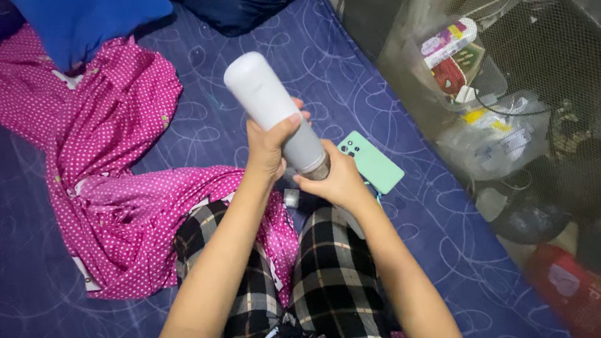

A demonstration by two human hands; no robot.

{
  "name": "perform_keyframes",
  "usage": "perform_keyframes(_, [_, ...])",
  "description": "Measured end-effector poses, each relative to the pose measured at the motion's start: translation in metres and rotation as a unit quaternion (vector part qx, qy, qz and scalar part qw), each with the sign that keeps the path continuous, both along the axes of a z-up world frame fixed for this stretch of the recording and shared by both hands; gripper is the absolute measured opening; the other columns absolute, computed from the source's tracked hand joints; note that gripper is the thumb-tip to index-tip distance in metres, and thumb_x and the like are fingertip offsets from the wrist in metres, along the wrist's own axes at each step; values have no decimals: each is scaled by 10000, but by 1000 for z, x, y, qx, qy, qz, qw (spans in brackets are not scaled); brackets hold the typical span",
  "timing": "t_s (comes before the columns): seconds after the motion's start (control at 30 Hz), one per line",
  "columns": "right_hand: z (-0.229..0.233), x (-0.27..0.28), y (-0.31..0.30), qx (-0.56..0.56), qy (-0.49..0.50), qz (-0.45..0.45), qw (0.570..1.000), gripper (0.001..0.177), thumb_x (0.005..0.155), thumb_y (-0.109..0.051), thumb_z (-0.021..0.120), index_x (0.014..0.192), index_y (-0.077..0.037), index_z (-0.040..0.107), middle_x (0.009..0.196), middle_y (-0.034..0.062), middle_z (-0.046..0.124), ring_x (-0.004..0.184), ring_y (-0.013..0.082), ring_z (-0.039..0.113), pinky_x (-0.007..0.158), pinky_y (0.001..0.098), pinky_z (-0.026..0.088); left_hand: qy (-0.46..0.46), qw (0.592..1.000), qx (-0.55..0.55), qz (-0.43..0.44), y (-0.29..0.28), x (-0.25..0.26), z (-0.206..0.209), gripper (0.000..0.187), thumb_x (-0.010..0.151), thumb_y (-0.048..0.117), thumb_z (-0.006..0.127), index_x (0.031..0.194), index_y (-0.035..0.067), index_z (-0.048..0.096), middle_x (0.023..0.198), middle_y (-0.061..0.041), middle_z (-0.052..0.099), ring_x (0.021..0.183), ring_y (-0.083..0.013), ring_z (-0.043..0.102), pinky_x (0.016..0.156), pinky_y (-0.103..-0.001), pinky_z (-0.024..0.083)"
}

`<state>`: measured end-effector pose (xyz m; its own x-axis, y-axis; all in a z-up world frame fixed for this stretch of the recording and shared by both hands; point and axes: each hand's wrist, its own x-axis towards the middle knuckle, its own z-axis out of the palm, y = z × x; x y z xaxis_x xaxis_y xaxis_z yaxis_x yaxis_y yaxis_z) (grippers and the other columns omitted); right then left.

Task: The person removes vacuum parts from a plastic bag and assembles the filter and attachment onto the main body of a handheld vacuum.

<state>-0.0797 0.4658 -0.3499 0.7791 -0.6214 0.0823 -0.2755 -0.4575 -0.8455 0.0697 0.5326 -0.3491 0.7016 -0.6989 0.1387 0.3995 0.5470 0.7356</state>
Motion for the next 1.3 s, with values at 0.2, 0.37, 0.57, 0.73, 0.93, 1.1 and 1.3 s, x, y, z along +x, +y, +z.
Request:
perform_keyframes(0.2, [0,7,13,-10,-88,-69,994,608,658,-301,872,1153,-42,633,981,129,785,928,206,782,836,353,600,-108,993,-12,40,-3,-8,46,437,791,47,804,1164,-45,596,1029,-153,716,872,-234,738,799,-354,615])
perform_keyframes(0.37, [-3,8,18,-20,-110,-82,990,604,649,-277,884,1148,-44,635,989,124,785,937,197,783,840,346,603,-112,991,5,70,2,-14,52,479,790,46,783,1190,-28,529,1010,-154,712,834,-232,745,775,-352,626])
perform_keyframes(0.57, [-5,9,25,-52,-152,-60,985,629,654,-270,893,1178,-35,637,1010,142,775,946,227,783,846,360,602,-106,988,11,110,6,-18,47,483,803,27,787,1200,-32,517,998,-149,703,809,-224,730,766,-360,625])
perform_keyframes(0.73, [-5,13,29,-77,-138,-111,981,626,667,-303,905,1162,-35,631,1004,161,774,963,268,784,829,379,613,-168,966,34,195,2,-27,48,506,818,19,814,1212,-32,500,1007,-133,715,868,-202,728,810,-349,625])
perform_keyframes(0.93, [1,3,27,-69,-144,-108,981,620,684,-319,904,1168,-42,631,1014,170,777,984,283,795,825,394,616,-175,968,35,176,-1,-28,49,568,805,22,831,1238,-16,466,996,-123,717,873,-193,725,809,-333,623])
perform_keyframes(1.1, [7,3,22,-98,-147,-86,980,641,665,-295,902,1191,-47,631,1018,174,774,982,294,781,821,395,610,-126,983,2,134,-4,-22,58,519,809,2,808,1214,-31,485,1000,-150,706,836,-224,733,772,-369,634])
perform_keyframes(1.3, [13,0,8,-110,-152,-42,981,677,662,-276,913,1223,-43,612,1031,154,772,981,272,789,846,375,612,-56,990,-15,132,2,-13,74,446,832,25,756,1201,-52,518,986,-163,708,787,-257,735,749,-387,627])
